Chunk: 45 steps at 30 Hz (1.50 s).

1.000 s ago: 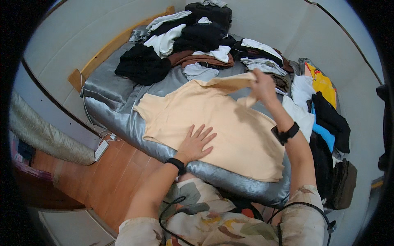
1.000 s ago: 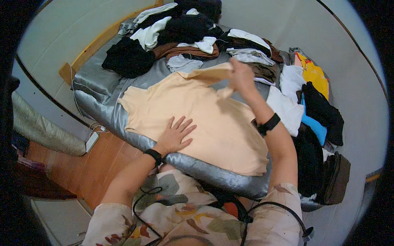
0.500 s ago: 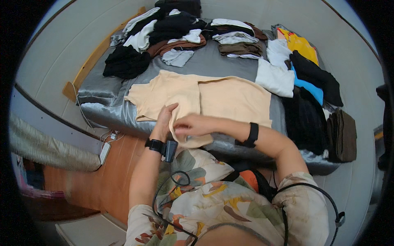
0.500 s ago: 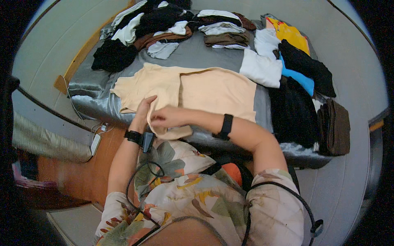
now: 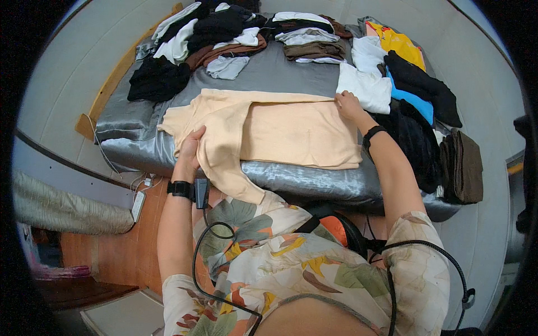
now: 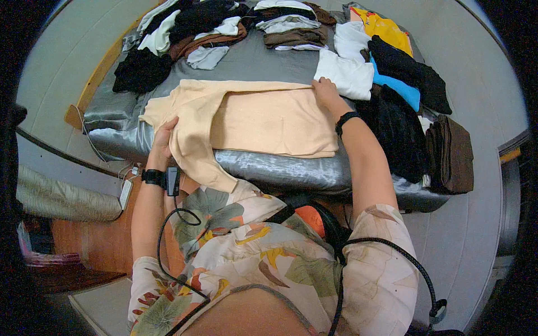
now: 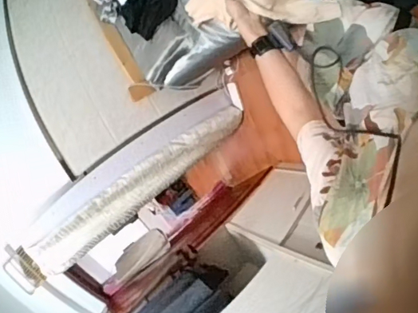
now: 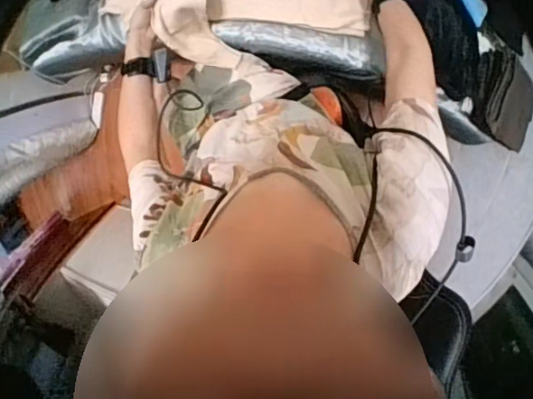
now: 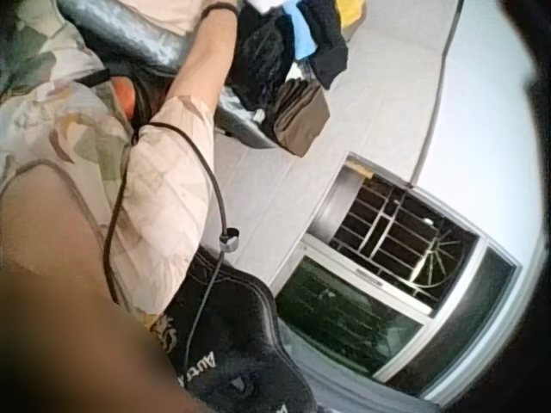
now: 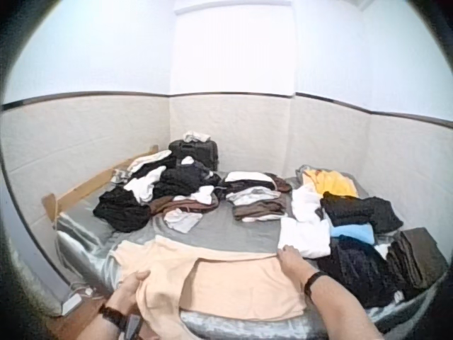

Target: The person folds several garments on a bed, including a black t-shirt, a white long-sleeved shirt, and a beige top. Each item is laid flat, smoothed, and folded into a compact rectangle before being placed on a growing stack.

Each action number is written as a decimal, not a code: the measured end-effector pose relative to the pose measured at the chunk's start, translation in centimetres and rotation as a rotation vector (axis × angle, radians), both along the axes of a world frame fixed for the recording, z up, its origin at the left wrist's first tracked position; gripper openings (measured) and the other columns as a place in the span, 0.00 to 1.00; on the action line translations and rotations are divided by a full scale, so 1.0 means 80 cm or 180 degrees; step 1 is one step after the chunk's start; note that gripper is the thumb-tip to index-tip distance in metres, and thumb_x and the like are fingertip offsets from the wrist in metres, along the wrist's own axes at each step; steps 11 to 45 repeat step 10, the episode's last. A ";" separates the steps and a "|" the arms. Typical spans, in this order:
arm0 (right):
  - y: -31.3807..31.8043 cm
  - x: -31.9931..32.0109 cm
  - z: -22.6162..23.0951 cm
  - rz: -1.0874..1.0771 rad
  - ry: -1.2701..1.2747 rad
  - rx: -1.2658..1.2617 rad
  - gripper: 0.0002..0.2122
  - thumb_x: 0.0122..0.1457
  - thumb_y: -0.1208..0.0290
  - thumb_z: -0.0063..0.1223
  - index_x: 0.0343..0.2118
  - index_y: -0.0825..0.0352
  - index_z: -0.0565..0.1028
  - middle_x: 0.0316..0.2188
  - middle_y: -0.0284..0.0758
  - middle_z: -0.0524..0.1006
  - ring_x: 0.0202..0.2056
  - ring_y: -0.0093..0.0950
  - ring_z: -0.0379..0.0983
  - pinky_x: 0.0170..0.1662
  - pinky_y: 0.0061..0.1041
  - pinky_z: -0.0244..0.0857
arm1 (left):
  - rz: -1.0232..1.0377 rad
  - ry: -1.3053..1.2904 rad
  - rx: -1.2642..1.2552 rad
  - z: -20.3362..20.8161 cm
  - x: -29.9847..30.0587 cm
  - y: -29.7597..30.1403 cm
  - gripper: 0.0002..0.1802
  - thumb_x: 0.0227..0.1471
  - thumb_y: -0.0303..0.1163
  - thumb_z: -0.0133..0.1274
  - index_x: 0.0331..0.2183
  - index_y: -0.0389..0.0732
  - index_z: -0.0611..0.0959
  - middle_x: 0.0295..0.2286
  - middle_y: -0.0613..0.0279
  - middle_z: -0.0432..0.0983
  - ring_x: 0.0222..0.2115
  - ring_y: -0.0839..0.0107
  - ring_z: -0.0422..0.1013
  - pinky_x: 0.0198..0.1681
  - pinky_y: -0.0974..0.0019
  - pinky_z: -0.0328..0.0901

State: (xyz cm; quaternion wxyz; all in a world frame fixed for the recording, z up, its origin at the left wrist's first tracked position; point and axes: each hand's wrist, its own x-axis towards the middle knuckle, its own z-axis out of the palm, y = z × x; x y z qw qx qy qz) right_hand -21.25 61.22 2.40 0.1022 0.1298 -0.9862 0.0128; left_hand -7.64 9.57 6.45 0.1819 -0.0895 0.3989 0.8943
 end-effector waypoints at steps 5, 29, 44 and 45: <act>-0.002 -0.003 -0.010 -0.0045 -0.0065 0.0102 0.12 0.52 0.69 0.52 0.41 0.61 0.73 0.40 0.39 0.70 0.45 0.40 0.66 0.45 0.40 0.62 | 0.0135 0.0018 -0.0181 0.005 -0.002 -0.006 0.25 0.60 0.36 0.43 0.52 0.29 0.66 0.46 0.47 0.72 0.43 0.59 0.73 0.48 0.59 0.68; -0.016 -0.002 0.005 -0.0028 -0.0035 0.0193 0.19 0.49 0.67 0.58 0.46 0.60 0.70 0.39 0.39 0.70 0.46 0.39 0.65 0.48 0.38 0.61 | 0.0091 0.0080 -0.0142 0.028 0.003 -0.018 0.26 0.59 0.38 0.45 0.54 0.31 0.65 0.48 0.49 0.71 0.46 0.59 0.71 0.51 0.58 0.66; -0.016 -0.002 0.005 -0.0028 -0.0035 0.0193 0.19 0.49 0.67 0.58 0.46 0.60 0.70 0.39 0.39 0.70 0.46 0.39 0.65 0.48 0.38 0.61 | 0.0091 0.0080 -0.0142 0.028 0.003 -0.018 0.26 0.59 0.38 0.45 0.54 0.31 0.65 0.48 0.49 0.71 0.46 0.59 0.71 0.51 0.58 0.66; -0.016 -0.002 0.005 -0.0028 -0.0035 0.0193 0.19 0.49 0.67 0.58 0.46 0.60 0.70 0.39 0.39 0.70 0.46 0.39 0.65 0.48 0.38 0.61 | 0.0091 0.0080 -0.0142 0.028 0.003 -0.018 0.26 0.59 0.38 0.45 0.54 0.31 0.65 0.48 0.49 0.71 0.46 0.59 0.71 0.51 0.58 0.66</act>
